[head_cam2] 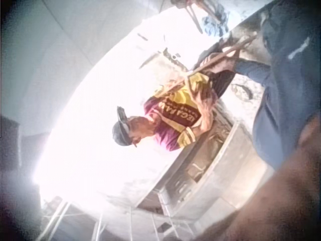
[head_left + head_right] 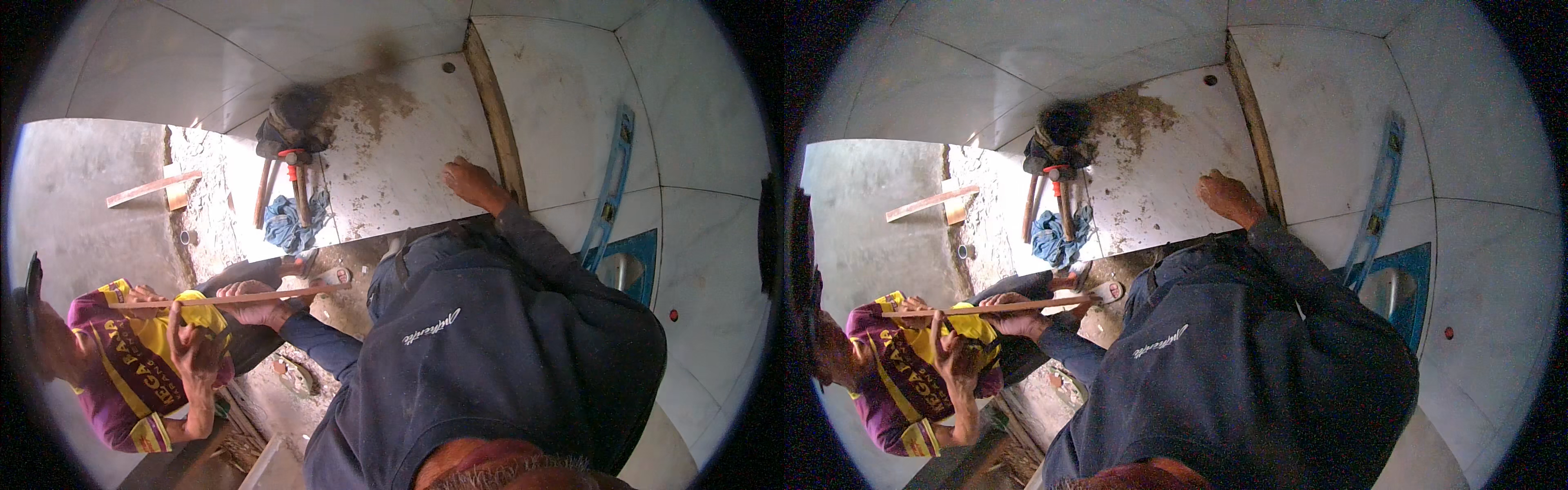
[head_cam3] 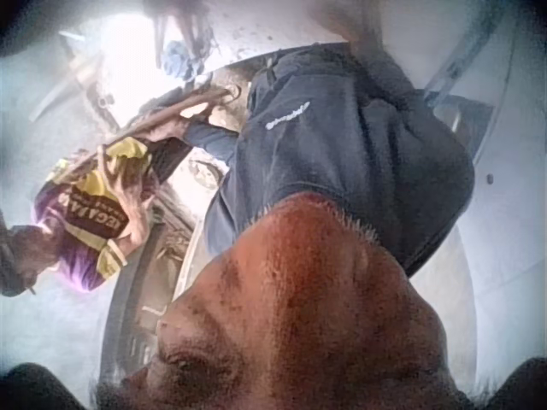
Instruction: The person uses a hammer and chisel to remove material from a wall corner, then fits a tile into place by hand, checking the alignment with another person.
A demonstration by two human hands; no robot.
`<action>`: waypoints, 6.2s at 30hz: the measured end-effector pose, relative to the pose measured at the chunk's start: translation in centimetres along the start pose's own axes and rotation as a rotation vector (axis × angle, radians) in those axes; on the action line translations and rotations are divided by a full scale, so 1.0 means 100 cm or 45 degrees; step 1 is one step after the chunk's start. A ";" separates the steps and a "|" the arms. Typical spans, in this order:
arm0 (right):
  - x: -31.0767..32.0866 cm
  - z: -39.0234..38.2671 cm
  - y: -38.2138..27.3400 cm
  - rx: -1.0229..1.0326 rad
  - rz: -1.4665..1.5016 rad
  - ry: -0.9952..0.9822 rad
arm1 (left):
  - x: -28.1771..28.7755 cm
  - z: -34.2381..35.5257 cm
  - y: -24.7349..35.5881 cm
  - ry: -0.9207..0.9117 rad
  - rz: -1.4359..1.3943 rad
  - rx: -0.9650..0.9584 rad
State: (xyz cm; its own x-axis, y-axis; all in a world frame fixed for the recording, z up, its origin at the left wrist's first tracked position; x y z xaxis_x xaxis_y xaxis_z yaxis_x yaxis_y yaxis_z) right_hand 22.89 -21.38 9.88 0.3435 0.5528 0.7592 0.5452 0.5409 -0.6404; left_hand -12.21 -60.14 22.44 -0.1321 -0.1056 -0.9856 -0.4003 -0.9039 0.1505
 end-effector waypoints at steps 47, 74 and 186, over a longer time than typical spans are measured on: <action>0.109 0.096 0.088 0.357 -0.781 0.681 | -0.049 -0.051 -0.033 0.325 0.619 -0.577; 0.005 0.039 -0.597 2.483 0.684 -0.121 | -0.057 -0.104 -0.010 0.321 0.425 -0.506; -0.051 0.326 0.106 -0.449 -0.295 1.430 | 0.228 0.087 -0.286 -1.293 3.260 0.183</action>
State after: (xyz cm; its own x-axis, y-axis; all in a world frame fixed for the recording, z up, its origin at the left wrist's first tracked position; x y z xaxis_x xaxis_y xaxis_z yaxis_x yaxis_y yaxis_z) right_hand 2.00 2.22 -4.53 0.5891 -0.4917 0.6412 0.8014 0.2538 -0.5416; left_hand -11.65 -33.09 -3.71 -0.2118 -0.0873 0.9734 0.8971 0.3778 0.2290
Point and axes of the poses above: each hand's wrist, its own z-axis towards the middle knuckle, its own x-axis out of the back of the hand, y = z × x, the point moved 3 cm from there along z, towards the middle knuckle, and after that the axes turned 6 degrees about y, right-handed, at the moved point
